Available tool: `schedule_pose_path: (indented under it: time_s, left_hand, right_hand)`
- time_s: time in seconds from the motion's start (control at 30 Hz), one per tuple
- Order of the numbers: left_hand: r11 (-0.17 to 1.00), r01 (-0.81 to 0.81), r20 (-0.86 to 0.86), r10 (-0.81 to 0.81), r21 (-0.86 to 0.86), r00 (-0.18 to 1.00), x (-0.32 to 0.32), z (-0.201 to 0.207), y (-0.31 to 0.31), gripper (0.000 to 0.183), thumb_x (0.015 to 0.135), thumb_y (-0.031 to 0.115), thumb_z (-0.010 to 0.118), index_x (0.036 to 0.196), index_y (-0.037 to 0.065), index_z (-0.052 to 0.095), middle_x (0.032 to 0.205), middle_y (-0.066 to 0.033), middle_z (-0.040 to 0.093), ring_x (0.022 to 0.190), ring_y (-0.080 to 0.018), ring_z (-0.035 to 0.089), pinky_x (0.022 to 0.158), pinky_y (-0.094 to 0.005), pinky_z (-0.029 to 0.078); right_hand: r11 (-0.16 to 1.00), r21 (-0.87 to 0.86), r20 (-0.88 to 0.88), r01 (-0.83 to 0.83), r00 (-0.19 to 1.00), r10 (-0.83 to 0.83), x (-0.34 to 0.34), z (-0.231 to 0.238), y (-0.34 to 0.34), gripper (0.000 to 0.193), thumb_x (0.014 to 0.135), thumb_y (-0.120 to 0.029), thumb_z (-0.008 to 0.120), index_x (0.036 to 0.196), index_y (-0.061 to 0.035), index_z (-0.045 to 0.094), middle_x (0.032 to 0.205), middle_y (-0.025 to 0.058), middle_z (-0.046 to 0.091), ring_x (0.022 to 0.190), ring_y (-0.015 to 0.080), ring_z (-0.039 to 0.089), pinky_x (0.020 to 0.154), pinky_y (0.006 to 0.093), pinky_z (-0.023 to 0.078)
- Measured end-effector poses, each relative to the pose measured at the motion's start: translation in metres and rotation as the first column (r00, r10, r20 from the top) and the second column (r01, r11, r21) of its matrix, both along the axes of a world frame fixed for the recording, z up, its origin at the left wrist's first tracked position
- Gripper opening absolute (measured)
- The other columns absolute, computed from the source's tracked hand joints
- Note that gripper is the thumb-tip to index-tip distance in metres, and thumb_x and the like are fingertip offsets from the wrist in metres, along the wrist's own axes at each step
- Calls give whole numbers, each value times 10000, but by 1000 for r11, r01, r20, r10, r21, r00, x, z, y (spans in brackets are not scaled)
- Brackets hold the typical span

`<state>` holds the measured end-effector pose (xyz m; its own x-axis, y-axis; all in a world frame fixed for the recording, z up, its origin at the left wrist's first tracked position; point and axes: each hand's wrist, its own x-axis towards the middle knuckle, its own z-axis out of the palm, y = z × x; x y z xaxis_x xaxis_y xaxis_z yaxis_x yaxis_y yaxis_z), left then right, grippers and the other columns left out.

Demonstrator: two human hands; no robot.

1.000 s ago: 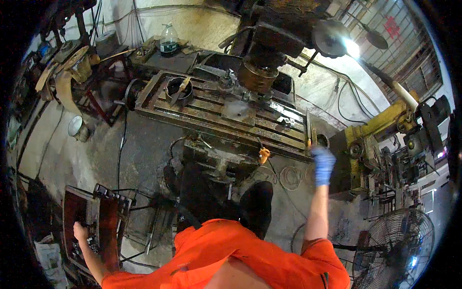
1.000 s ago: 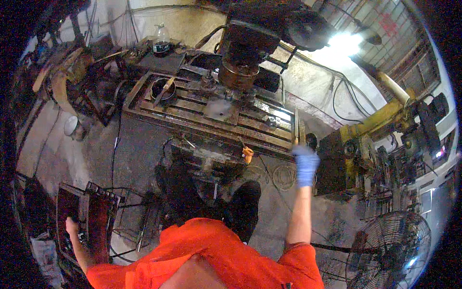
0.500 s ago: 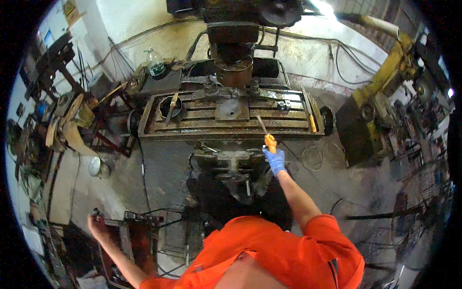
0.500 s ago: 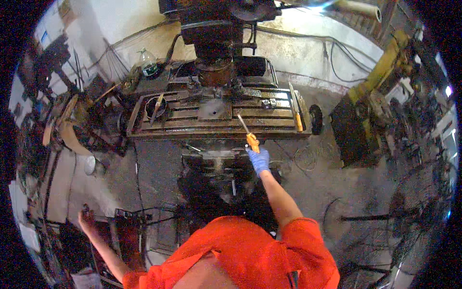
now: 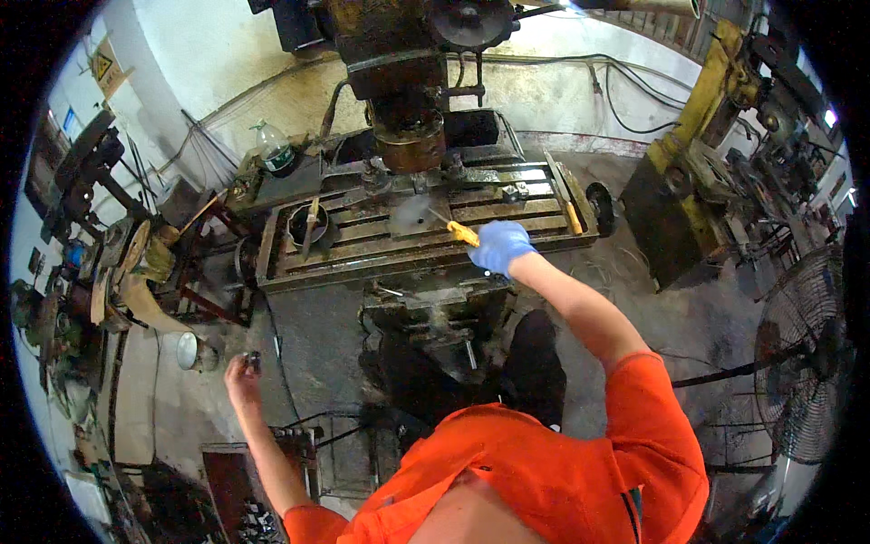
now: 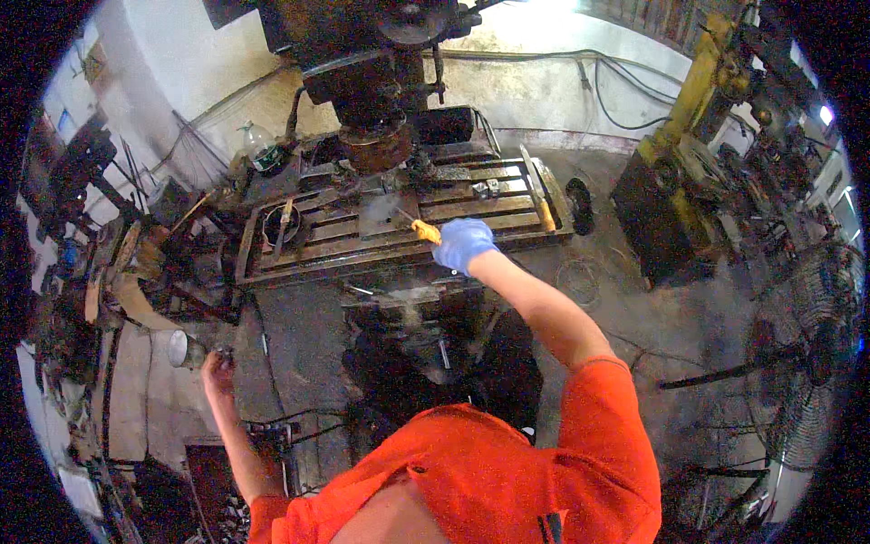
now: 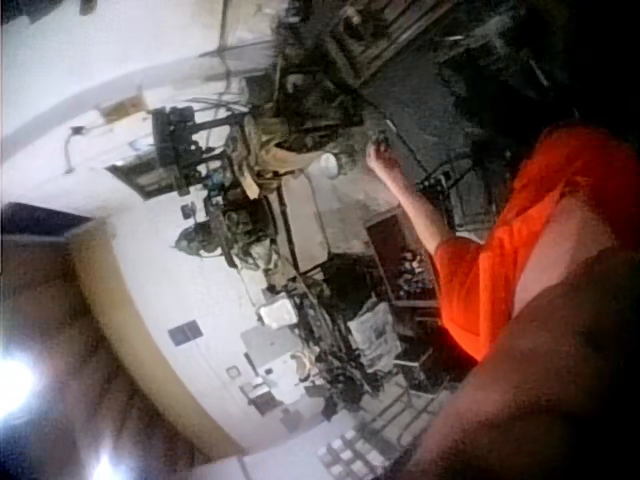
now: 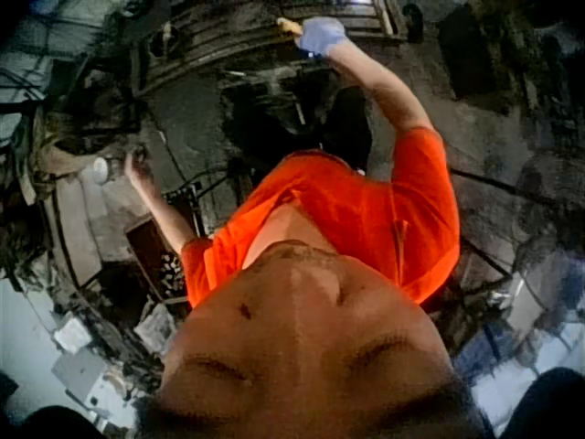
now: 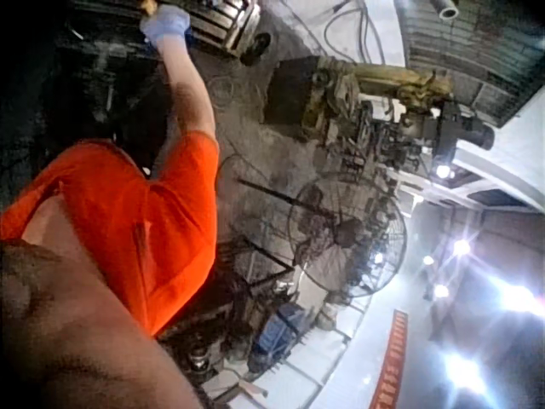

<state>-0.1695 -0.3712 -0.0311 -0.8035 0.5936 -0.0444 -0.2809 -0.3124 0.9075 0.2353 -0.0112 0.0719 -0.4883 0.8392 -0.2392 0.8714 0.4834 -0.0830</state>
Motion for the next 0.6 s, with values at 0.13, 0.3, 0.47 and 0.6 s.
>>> schedule_pose_path:
  time_s: [0.13,0.3,0.47,0.6]
  left_hand:
    - [997,52,10,-51,-61,999,47,34,43,74,770,100,566,796,42,529,670,6,486,582,-100,455,528,-287,376]
    - [979,162,-24,-166,-123,986,67,34,64,101,773,105,576,831,32,535,598,6,476,549,-95,470,501,-275,387]
    - [943,291,-3,-296,-160,955,91,19,109,125,772,112,580,852,20,550,640,-11,503,543,-101,474,473,-247,383]
    - [864,416,-59,-449,-285,892,128,27,180,140,752,114,586,838,6,557,718,-34,536,561,-104,494,477,-260,400]
  right_hand:
    - [997,53,-76,55,996,-51,-39,-13,49,305,714,-246,515,935,-89,656,946,118,642,879,275,621,727,369,490]
    - [997,2,-106,80,991,-80,-58,-11,52,338,727,-296,499,919,-59,647,927,156,634,873,306,611,736,380,480]
    - [945,-268,-138,-187,978,154,-20,13,6,430,695,-396,548,845,-5,644,829,207,628,803,338,616,715,396,480]
    - [929,-203,-256,-310,932,255,31,16,-23,492,689,-487,561,758,-7,645,764,217,616,730,373,599,673,418,474]
